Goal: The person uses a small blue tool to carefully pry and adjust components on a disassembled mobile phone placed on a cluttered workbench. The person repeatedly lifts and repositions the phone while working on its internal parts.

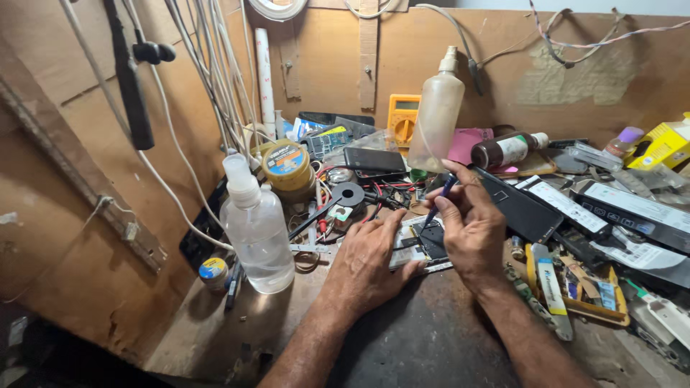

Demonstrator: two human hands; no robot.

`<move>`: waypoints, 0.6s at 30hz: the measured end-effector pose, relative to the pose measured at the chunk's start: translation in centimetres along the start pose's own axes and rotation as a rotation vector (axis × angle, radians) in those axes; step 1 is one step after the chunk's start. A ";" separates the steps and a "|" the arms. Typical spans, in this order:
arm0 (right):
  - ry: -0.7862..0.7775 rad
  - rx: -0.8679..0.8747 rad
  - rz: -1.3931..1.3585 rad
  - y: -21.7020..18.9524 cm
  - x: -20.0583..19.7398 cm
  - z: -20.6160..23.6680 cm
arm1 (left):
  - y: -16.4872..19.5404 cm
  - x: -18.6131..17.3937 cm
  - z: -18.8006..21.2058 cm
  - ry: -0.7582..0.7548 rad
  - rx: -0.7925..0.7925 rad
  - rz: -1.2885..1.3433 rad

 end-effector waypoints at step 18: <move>0.089 0.055 0.058 0.4 -0.4 0.0 | 0.2 -0.3 0.0 0.037 0.048 -0.034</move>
Point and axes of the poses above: each hand's wrist, its own z-axis away from the middle knuckle, its own x-axis out of the palm, y = z × x, the point moved 5 cm from there along -z, towards the middle knuckle, and after that the axes turned 2 degrees about -z, right-handed, at the moved point
